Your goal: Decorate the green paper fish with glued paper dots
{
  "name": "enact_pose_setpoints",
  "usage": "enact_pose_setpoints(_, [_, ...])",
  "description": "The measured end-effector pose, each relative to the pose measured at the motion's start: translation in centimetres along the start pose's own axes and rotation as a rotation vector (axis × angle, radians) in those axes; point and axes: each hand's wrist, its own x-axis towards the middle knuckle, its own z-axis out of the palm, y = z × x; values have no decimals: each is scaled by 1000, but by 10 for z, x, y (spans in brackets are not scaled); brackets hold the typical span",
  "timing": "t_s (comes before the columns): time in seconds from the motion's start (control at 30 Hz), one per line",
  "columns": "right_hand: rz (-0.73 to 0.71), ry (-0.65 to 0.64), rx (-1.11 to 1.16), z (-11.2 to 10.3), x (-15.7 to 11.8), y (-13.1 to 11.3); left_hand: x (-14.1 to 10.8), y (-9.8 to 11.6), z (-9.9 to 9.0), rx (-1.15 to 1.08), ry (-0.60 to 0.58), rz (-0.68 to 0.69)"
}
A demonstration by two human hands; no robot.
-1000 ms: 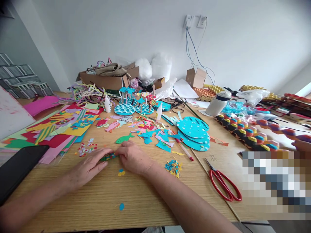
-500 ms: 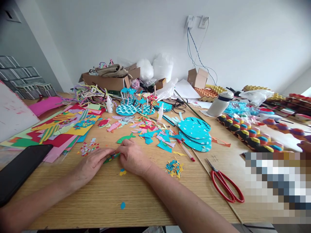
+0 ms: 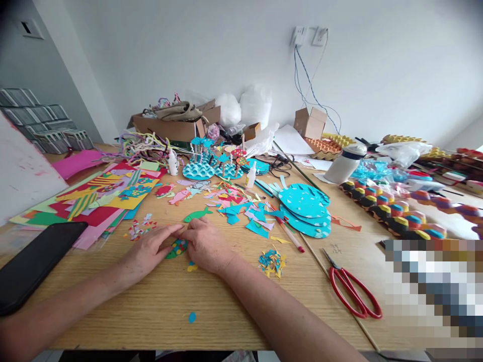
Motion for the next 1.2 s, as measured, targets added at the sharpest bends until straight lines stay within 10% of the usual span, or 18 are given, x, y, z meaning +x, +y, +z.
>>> enact_pose_setpoints(0.23, [97, 129, -21, -4, 0, 5, 5, 4, -25, -262, 65, -204])
enact_pose_setpoints(0.4, [232, 218, 83, -10, -1, 16, -2, 11, -50, -966, 102, -675])
enact_pose_setpoints(0.53, [257, 233, 114, -10, -1, 21, -9, 14, -56, -1212, 118, -777])
enact_pose_setpoints(0.83, [243, 252, 100, -12, -4, 23, -5, -15, -100, -720, 306, -576])
enact_pose_setpoints(1.0, [215, 215, 113, -11, -5, 25, -7, -30, -110, 26, -122, -306])
enact_pose_setpoints(1.2, [202, 218, 94, -13, -5, 24, -8, -41, -93, 189, -321, -171])
